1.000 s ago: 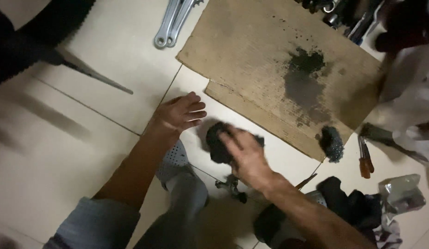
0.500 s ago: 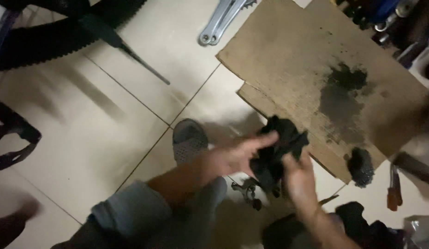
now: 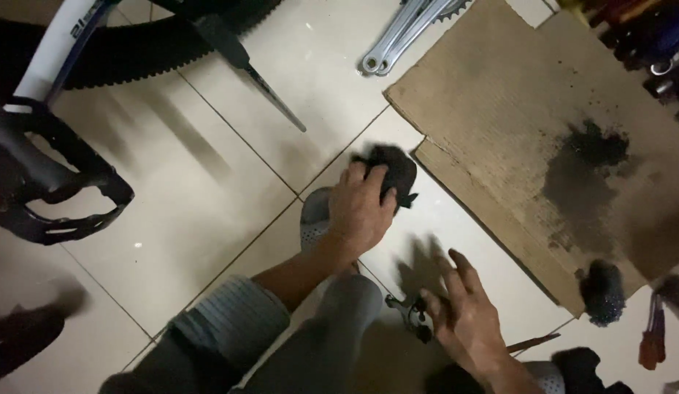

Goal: The person cleans a bicycle brake caliper using a dark cloth and a wire brush. They wipe the caliper and the cardboard surface, then use the brush to scrub the metal part. Finally, they use a wrench to tighten a bolt on the caliper.

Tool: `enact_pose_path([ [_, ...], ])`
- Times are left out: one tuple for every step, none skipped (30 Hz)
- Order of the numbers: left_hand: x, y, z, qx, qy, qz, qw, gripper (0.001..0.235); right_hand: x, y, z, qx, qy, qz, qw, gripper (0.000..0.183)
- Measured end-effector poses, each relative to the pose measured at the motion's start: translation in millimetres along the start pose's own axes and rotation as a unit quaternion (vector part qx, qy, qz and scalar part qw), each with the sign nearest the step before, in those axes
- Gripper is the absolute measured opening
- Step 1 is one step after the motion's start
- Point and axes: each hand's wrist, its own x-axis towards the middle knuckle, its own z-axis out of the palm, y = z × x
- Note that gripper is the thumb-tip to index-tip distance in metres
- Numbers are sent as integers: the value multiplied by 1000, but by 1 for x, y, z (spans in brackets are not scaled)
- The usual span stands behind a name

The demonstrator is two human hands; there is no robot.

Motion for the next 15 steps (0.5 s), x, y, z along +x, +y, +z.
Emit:
enact_pose_path([
  [0, 1, -5, 80, -34, 42, 995, 54, -5, 3, -2, -3, -13, 7, 1000, 65],
  [1, 2, -11, 159, -68, 83, 981, 73, -10, 6, -5, -6, -26, 14, 1000, 60],
  [-2, 2, -4, 158, -66, 82, 982, 73, -17, 13, -9, -7, -25, 12, 1000, 60],
  [-4, 3, 5, 218, -126, 78, 964, 78, -26, 21, -14, -12, -12, -27, 999, 59],
  [-6, 5, 14, 277, -186, 74, 940, 82, -35, 30, -19, -17, 1, -65, 998, 59],
  [0, 7, 12, 274, -187, 78, 940, 82, -47, 38, -27, -21, 3, -62, 998, 59],
  [6, 9, 10, 265, -236, 38, 934, 80, -59, 46, -35, -53, -3, -6, 999, 58],
  [10, 14, 10, 254, -287, 0, 924, 77, -75, 54, -44, -86, -8, 53, 995, 58],
  [14, -3, 23, 249, -291, 7, 924, 77, -90, 65, -54, -91, -7, 60, 994, 58],
  [21, -19, 36, 276, -173, 11, 946, 76, -104, 75, -63, -128, -8, 77, 989, 67],
  [29, -34, 49, 296, -51, 14, 954, 76, -118, 85, -73, -164, -10, 93, 982, 79],
  [36, -32, 43, 290, -52, 26, 955, 76, -127, 94, -71, -169, -2, 102, 980, 79],
  [44, -32, 36, 307, -37, 8, 951, 77, -136, 103, -68, -198, 44, 148, 968, 66],
  [51, -34, 27, 327, -23, -11, 945, 78, -144, 109, -62, -222, 87, 193, 952, 56],
  [59, -31, 16, 324, -25, -2, 946, 78, -152, 111, -60, -224, 91, 200, 949, 56],
])
